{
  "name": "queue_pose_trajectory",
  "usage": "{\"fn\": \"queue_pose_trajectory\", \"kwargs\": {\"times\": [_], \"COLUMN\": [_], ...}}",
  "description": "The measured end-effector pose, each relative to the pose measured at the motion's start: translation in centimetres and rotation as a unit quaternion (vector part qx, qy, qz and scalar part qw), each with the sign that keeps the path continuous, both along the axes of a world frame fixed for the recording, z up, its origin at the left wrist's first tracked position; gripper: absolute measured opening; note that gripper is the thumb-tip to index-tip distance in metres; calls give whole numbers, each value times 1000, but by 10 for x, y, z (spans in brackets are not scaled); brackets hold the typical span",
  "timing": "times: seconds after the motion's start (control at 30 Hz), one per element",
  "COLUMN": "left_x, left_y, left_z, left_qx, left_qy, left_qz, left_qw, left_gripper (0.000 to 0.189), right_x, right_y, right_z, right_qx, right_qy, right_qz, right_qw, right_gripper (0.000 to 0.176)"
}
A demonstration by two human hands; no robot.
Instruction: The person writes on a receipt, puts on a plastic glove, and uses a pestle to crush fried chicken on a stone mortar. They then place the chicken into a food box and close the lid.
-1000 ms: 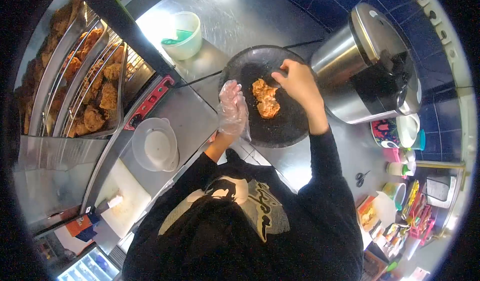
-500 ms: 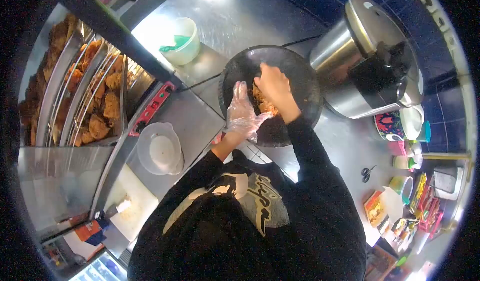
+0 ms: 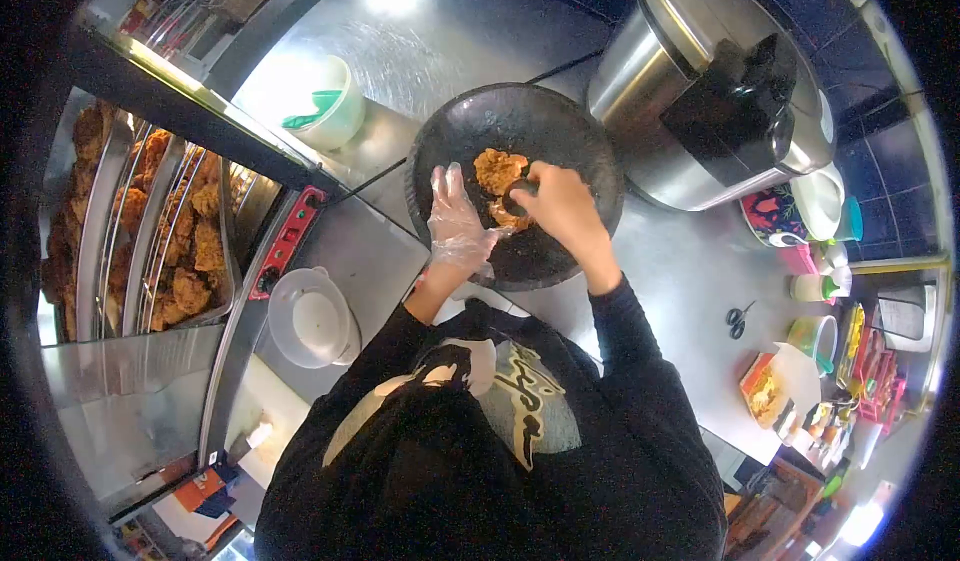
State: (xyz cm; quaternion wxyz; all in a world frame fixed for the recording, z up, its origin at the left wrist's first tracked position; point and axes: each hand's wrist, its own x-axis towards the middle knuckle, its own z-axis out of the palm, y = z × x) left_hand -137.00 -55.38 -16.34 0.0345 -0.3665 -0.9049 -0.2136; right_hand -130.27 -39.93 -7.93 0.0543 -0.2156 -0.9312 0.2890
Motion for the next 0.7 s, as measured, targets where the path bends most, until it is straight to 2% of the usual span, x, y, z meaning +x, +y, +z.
{"fn": "queue_pose_trajectory", "kwargs": {"times": [0.03, 0.13, 0.17, 0.2, 0.27, 0.3, 0.33, 0.37, 0.4, 0.5, 0.53, 0.57, 0.6, 0.63, 0.67, 0.7], "left_x": [-1, -12, -15, -16, -24, -24, -31, -35, -38, -36, -38, -37, -36, -38, -36, -31], "left_y": [1, -8, -12, -13, -10, -7, 1, 13, 27, 63, 67, 67, 65, 57, 52, 44], "left_z": [13, -8, -10, -11, 7, 22, 31, 27, 22, 33, 35, 29, 18, 9, 6, 3], "left_qx": [21, 136, 144, 114, 56, 43, 8, -26, -58, -146, -149, -130, -110, -71, -67, -73], "left_qy": [-80, -51, -27, -32, -34, -130, -167, -139, -111, -112, -116, -89, -65, -63, -25, -8], "left_qz": [8, -25, -45, -67, -108, -93, -118, -132, -146, -157, -193, -201, -209, -240, -261, -262], "left_qw": [997, 989, 988, 991, 992, 986, 979, 981, 981, 970, 963, 967, 970, 966, 963, 962], "left_gripper": [121, 127, 132, 133, 135, 138, 136, 133, 131, 120, 98, 89, 80, 63, 55, 53], "right_x": [8, 22, 21, 15, 11, 9, 17, 28, 38, 76, 84, 92, 97, 98, 95, 90], "right_y": [2, -15, -21, -32, -31, -19, -5, 3, 10, 5, 4, 2, 2, 1, 0, -1], "right_z": [8, 35, 25, 14, -13, -14, -16, -16, -14, 10, 19, 24, 18, 6, -1, -4], "right_qx": [27, -14, -35, -37, 18, -18, -58, -24, -55, -135, -146, -155, -132, -107, -83, -107], "right_qy": [50, 110, 36, -80, -85, -47, -10, 78, 87, 102, 110, 119, 158, 198, 235, 219], "right_qz": [9, -50, -59, -73, -82, -70, -63, -49, -102, -257, -295, -334, -336, -333, -325, -329], "right_qw": [998, 993, 997, 993, 993, 996, 996, 995, 989, 951, 938, 922, 919, 916, 912, 913], "right_gripper": [37, 34, 32, 30, 37, 39, 41, 37, 36, 36, 37, 37, 38, 38, 38, 38]}}
